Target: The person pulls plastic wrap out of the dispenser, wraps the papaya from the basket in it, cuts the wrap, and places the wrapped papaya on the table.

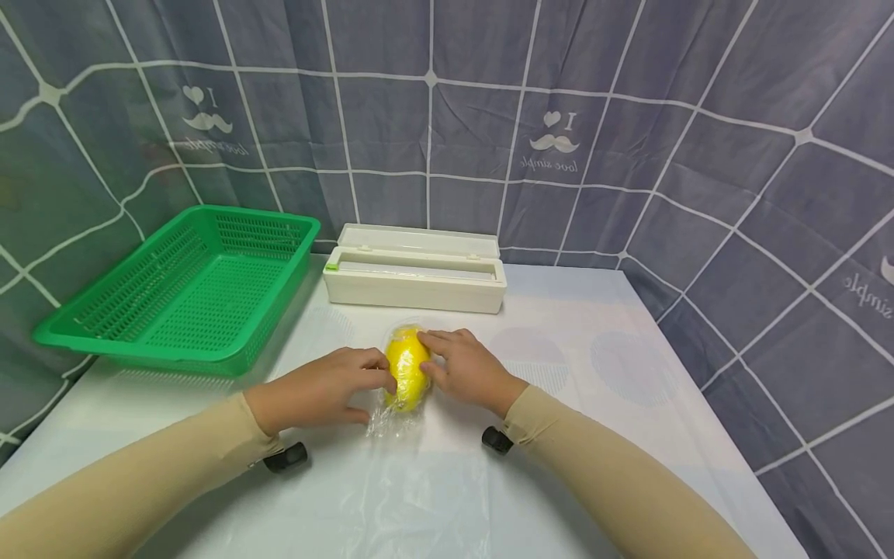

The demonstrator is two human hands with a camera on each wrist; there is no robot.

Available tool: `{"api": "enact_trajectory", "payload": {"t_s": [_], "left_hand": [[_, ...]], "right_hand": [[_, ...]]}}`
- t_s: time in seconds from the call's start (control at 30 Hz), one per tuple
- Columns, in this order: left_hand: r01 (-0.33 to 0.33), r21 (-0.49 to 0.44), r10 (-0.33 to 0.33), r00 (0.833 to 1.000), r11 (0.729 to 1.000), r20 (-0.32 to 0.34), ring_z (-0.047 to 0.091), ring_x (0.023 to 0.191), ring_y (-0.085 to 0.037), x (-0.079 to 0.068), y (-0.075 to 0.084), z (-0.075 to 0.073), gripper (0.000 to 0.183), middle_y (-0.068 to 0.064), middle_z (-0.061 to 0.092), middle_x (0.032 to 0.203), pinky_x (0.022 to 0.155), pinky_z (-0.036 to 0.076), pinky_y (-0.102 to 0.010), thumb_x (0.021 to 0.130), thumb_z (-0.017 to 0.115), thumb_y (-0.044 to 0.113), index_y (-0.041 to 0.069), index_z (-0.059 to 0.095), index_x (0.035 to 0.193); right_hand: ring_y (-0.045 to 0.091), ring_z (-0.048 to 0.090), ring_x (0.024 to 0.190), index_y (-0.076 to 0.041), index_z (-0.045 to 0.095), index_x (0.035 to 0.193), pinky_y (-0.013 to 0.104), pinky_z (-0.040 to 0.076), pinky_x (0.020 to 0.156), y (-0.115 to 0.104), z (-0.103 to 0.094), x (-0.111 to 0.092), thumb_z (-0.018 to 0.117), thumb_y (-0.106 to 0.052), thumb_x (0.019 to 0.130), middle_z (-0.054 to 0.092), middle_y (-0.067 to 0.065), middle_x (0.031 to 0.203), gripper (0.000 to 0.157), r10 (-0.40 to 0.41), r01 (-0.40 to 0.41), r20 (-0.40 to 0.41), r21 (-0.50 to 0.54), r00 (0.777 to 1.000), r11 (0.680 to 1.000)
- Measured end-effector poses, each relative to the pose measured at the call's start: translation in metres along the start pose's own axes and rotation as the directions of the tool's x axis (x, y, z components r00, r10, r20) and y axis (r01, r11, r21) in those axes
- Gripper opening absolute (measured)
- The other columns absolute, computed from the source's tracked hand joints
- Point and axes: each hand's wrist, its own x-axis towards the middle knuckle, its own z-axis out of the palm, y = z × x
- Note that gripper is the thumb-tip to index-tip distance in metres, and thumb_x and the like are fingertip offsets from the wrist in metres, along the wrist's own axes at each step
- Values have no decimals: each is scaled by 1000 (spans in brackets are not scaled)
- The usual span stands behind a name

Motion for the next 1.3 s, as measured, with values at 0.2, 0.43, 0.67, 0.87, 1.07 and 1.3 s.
{"api": "enact_trajectory", "payload": {"t_s": [0.2,0.43,0.67,0.87,1.07,1.3], "left_hand": [[-83,55,88,993,995,-76,63,112,-21,1,1,4,35,-2,63,124,99,55,-34,80,94,23,27,75,109],[-107,46,113,983,993,-144,62,120,-23,2,4,6,12,-3,67,126,107,53,-36,86,90,22,25,81,93],[-59,21,61,991,998,-115,64,120,-23,3,6,7,7,-1,71,124,108,53,-37,91,83,18,23,80,93],[-26,-1,26,992,1000,-126,65,120,-23,4,7,8,7,0,72,125,107,54,-37,92,81,15,21,78,95],[8,-62,-18,987,998,-160,66,120,-23,4,9,6,7,-1,73,125,106,55,-38,92,79,12,17,74,94],[42,-117,-62,982,992,-180,67,117,-20,6,9,9,8,0,74,123,104,55,-38,95,70,9,16,68,94]], "right_hand": [[33,56,135,-7,49,157,49,47,116,1,1,0,64,-28,106,53,8,159,57,14,-14,2,6,1000,1000],[34,57,135,-5,50,156,49,47,116,1,3,0,66,-28,105,54,9,159,58,2,-2,-14,18,1000,1000],[33,57,136,-4,62,144,48,47,116,-4,5,-6,71,-28,102,61,13,151,49,-30,29,-81,-13,996,1000],[20,64,102,-12,71,100,34,57,91,-11,2,-20,71,-20,99,70,0,103,8,-214,214,-146,-16,966,977],[11,54,85,-16,63,99,23,48,77,-18,5,-28,83,-48,88,65,-3,92,40,-346,345,-42,-32,937,938],[11,53,82,-13,62,98,23,50,74,-27,14,-26,87,-35,88,60,-5,89,34,-347,323,-76,-230,935,918]]}}
